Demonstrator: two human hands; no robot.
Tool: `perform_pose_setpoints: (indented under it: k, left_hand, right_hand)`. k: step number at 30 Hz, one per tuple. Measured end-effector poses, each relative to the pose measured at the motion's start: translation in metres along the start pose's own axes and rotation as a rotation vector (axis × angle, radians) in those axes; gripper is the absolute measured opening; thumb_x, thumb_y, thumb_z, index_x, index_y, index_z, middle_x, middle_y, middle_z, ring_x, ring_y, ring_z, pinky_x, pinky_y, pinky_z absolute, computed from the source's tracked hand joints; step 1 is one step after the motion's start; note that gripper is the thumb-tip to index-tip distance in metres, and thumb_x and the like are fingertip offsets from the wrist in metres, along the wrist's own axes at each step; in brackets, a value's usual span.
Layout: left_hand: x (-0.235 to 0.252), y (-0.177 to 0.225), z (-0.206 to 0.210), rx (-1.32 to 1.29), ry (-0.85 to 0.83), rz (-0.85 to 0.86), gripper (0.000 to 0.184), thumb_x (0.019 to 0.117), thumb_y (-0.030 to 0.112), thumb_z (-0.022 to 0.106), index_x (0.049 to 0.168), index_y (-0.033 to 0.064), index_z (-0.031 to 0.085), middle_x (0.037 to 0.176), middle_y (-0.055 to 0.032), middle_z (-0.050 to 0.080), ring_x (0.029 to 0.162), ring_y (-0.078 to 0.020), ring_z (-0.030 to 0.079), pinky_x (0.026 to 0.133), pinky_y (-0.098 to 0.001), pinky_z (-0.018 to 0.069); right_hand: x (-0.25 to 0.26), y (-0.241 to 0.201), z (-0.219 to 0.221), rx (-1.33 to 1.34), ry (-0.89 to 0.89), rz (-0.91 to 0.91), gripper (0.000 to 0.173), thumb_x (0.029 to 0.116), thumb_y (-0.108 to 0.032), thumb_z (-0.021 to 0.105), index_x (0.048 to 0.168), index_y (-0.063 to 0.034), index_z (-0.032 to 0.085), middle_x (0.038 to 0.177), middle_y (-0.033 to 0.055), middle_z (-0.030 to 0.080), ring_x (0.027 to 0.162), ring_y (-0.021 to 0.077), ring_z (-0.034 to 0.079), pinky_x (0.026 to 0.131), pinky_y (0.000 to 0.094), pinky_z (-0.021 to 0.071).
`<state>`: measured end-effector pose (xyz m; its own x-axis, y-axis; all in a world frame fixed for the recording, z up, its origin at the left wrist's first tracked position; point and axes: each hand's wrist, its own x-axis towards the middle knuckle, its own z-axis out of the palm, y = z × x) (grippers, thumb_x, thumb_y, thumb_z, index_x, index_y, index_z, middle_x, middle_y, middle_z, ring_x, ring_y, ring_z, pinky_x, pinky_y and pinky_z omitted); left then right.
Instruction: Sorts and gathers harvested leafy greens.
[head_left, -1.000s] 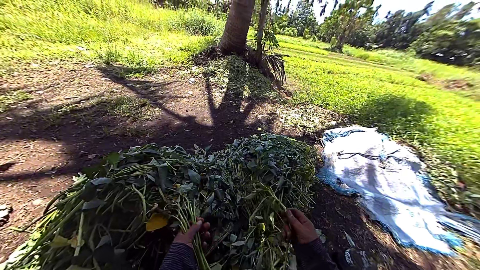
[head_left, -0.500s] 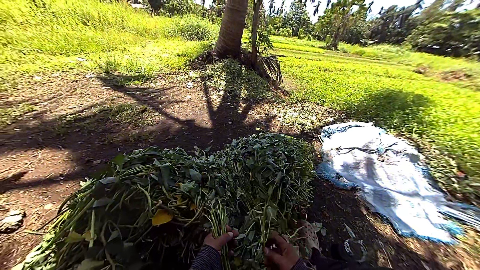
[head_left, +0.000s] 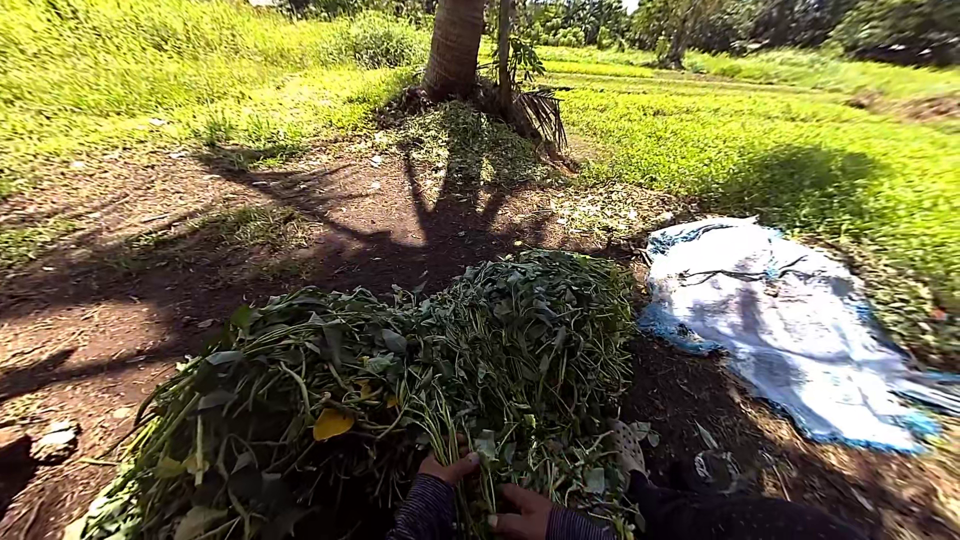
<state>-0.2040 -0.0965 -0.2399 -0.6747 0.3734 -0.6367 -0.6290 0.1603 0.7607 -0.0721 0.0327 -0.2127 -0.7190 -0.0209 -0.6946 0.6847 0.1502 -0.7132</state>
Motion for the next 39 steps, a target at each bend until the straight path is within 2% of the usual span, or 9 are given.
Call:
perform_pose_setpoints:
  k: [3,10,14,18,22,27,31,35,39]
  left_hand:
    - [-0.004,-0.002,0.002,0.132,0.012,0.098,0.056,0.0817,-0.003,0.082,0.131,-0.0021,0.055,0.111,-0.0138,0.071,0.093,-0.0171,0.07,0.081,-0.0341,0.0591]
    - [-0.009,-0.001,0.007,-0.03,0.037,0.124,0.049,0.084,-0.01,0.076,0.127,-0.0046,0.053,0.101,-0.0133,0.076,0.085,-0.0199,0.074,0.075,-0.0344,0.0607]
    - [-0.004,-0.006,0.006,-0.037,0.027,0.137,0.045,0.088,-0.002,0.076,0.128,-0.0039,0.056,0.102,-0.013,0.075,0.086,-0.0191,0.073,0.078,-0.0341,0.0605]
    - [0.01,-0.004,0.003,-0.205,0.192,0.242,0.037,0.0926,-0.003,0.07,0.126,-0.0089,0.056,0.095,-0.0166,0.075,0.08,-0.0221,0.074,0.074,-0.0344,0.0614]
    - [0.024,0.015,-0.015,-0.418,0.379,0.245,0.038,0.0976,-0.001,0.066,0.132,-0.0052,0.051,0.094,-0.0174,0.074,0.072,-0.0249,0.075,0.061,-0.0378,0.0635]
    - [0.017,0.032,-0.029,-0.398,0.411,0.206,0.043,0.0978,-0.002,0.065,0.137,-0.0049,0.046,0.097,-0.0163,0.073,0.072,-0.0213,0.074,0.06,-0.0335,0.0624]
    - [0.01,0.039,-0.032,-0.419,0.358,0.2,0.043,0.0991,-0.003,0.062,0.138,-0.0031,0.043,0.101,-0.017,0.073,0.075,-0.0245,0.075,0.059,-0.0379,0.0627]
    - [0.0,0.045,-0.026,-0.413,0.37,0.239,0.042,0.0992,-0.004,0.061,0.137,-0.0031,0.044,0.1,-0.0168,0.072,0.076,-0.0238,0.075,0.061,-0.0379,0.063]
    - [-0.003,0.044,-0.03,-0.297,0.411,0.338,0.045,0.098,-0.002,0.064,0.139,-0.005,0.046,0.098,-0.0156,0.073,0.077,-0.0219,0.075,0.064,-0.036,0.0634]
  right_hand:
    - [0.011,-0.025,0.003,0.359,0.048,0.094,0.054,0.1085,-0.038,0.05,0.146,0.0005,0.046,0.125,0.0214,0.066,0.108,0.0358,0.068,0.095,0.0554,0.0539]
    - [0.059,-0.013,0.023,0.976,0.407,0.139,0.044,0.1083,-0.035,0.053,0.136,-0.0005,0.05,0.086,0.0124,0.062,0.072,0.0241,0.064,0.071,0.0444,0.0579]
    - [0.057,-0.015,0.021,0.658,0.419,0.14,0.052,0.111,-0.038,0.045,0.138,0.0063,0.047,0.103,0.0203,0.066,0.078,0.0277,0.069,0.075,0.0451,0.0599]
    - [0.044,-0.013,0.012,-0.152,0.317,0.067,0.053,0.1121,-0.034,0.038,0.132,0.009,0.06,0.133,0.0286,0.063,0.129,0.0378,0.06,0.113,0.0533,0.0421]
    - [0.04,0.021,0.014,-0.759,0.077,0.055,0.043,0.1052,-0.024,0.052,0.135,0.0057,0.057,0.139,0.0287,0.058,0.134,0.0451,0.053,0.112,0.0614,0.0408]
    - [0.029,0.053,-0.026,-0.785,0.133,0.2,0.063,0.0935,-0.032,0.072,0.141,0.0064,0.055,0.149,0.0314,0.048,0.135,0.0482,0.05,0.111,0.0642,0.0407]
    - [-0.006,0.002,-0.065,-0.769,0.219,0.149,0.094,0.0837,-0.019,0.082,0.16,-0.0043,0.03,0.167,0.0225,0.023,0.145,0.0478,0.038,0.111,0.0658,0.039]
    - [-0.005,-0.007,-0.036,-0.504,0.118,-0.191,0.052,0.1024,-0.004,0.048,0.154,-0.0068,0.046,0.151,0.0148,0.054,0.14,0.0287,0.052,0.119,0.0507,0.0378]
    - [0.008,0.014,0.006,0.415,-0.157,-0.117,0.047,0.1113,-0.033,0.036,0.143,-0.0018,0.05,0.12,0.0164,0.072,0.097,0.0282,0.074,0.084,0.0455,0.0615]
